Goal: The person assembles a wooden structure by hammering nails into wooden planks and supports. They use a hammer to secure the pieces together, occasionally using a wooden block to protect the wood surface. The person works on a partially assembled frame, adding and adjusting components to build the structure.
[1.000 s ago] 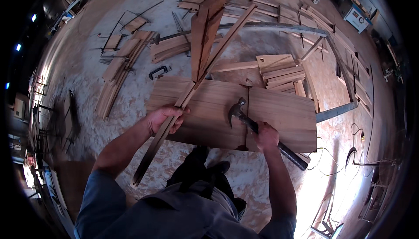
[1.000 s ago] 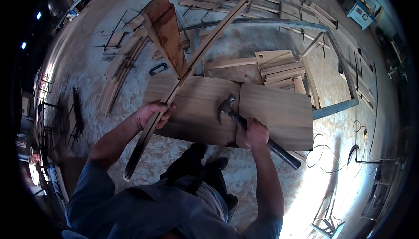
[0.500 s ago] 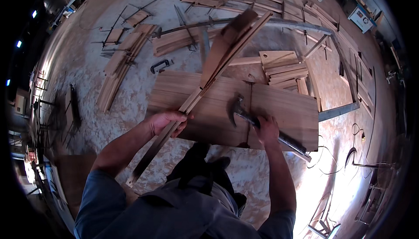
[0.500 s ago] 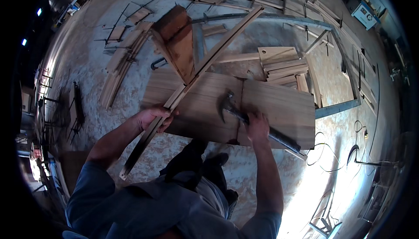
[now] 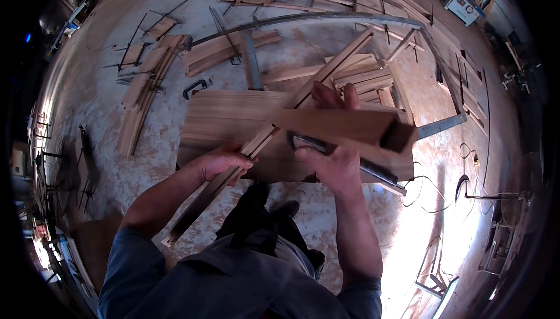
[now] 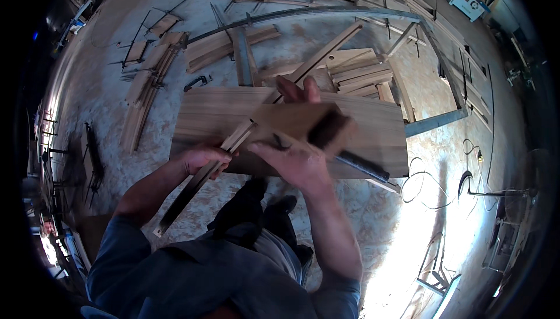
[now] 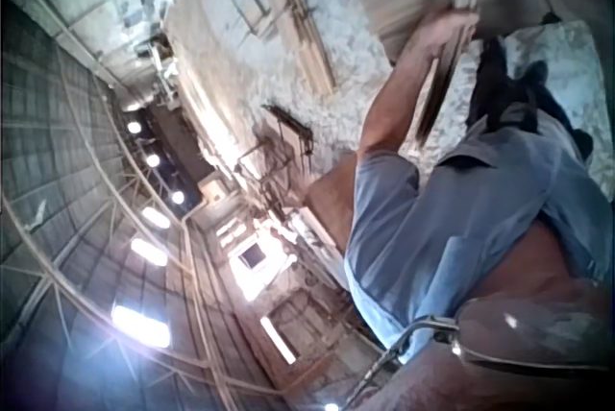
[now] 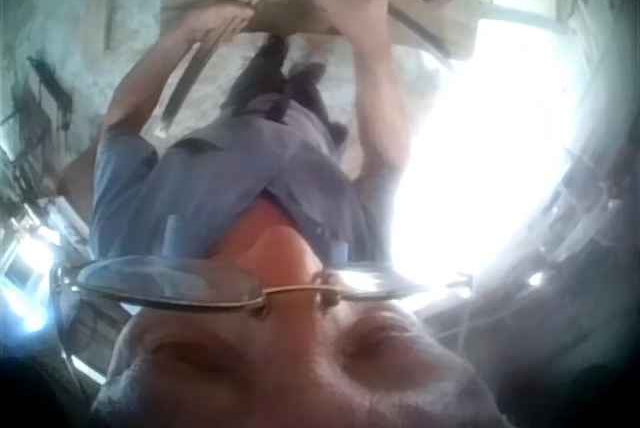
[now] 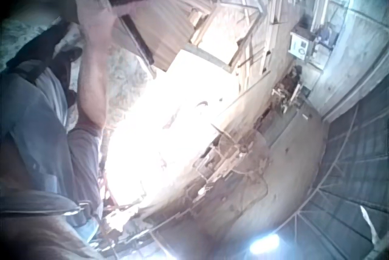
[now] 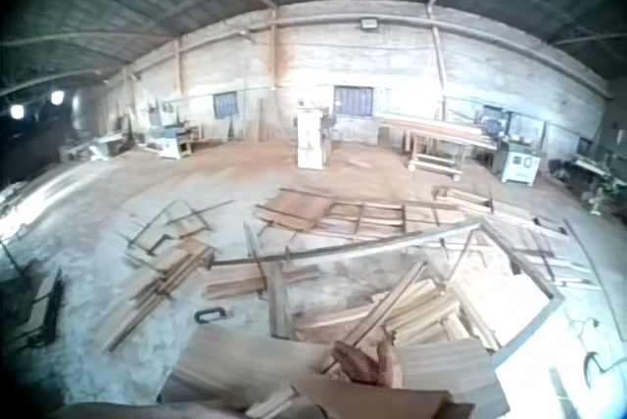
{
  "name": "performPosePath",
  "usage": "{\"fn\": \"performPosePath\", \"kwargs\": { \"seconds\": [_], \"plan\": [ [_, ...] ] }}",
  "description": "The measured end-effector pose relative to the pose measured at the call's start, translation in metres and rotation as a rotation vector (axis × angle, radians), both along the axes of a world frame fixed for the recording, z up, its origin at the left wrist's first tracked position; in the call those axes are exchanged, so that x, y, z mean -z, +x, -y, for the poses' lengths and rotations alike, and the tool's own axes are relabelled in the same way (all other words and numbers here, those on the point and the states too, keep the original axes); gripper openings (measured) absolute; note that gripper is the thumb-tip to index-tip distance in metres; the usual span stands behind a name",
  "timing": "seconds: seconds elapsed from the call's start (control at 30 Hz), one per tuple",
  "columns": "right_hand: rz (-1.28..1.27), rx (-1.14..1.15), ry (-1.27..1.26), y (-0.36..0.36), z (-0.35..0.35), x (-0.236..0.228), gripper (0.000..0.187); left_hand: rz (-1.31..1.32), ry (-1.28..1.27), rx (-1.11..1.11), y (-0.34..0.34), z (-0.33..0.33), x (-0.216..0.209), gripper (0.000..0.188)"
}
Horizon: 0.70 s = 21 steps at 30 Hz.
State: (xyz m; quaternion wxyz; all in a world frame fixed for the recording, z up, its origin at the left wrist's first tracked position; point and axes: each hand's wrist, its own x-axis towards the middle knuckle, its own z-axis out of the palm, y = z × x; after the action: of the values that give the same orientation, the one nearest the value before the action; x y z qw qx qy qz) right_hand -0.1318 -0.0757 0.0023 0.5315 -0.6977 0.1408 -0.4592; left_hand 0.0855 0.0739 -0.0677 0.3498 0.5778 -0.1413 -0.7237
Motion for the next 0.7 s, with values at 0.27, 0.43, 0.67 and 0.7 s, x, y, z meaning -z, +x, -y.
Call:
{"fn": "performPosePath", "kwargs": {
  "seconds": [0.27, 0.43, 0.67, 0.7],
  "plan": [
    [0.223, -0.04, 0.11, -0.012, -0.002, 0.017, 0.059, 0.01, 0.007, 0.089, -0.023, 0.001, 0.002, 0.031],
    [0.268, -0.042, -0.004, -0.016, -0.02, 0.013, 0.041, 0.045, -0.043, 0.12, -0.031, 0.006, 0.011, 0.028],
    [0.357, 0.091, 0.212, -0.051, 0.011, 0.014, 0.037, 0.246, -0.102, 0.303, -0.014, 0.011, -0.004, 0.032],
    [0.488, -0.006, 0.338, -0.079, 0.042, -0.001, 0.035, 0.305, -0.119, 0.375, 0.0, -0.006, 0.005, 0.034]
  ]
}}
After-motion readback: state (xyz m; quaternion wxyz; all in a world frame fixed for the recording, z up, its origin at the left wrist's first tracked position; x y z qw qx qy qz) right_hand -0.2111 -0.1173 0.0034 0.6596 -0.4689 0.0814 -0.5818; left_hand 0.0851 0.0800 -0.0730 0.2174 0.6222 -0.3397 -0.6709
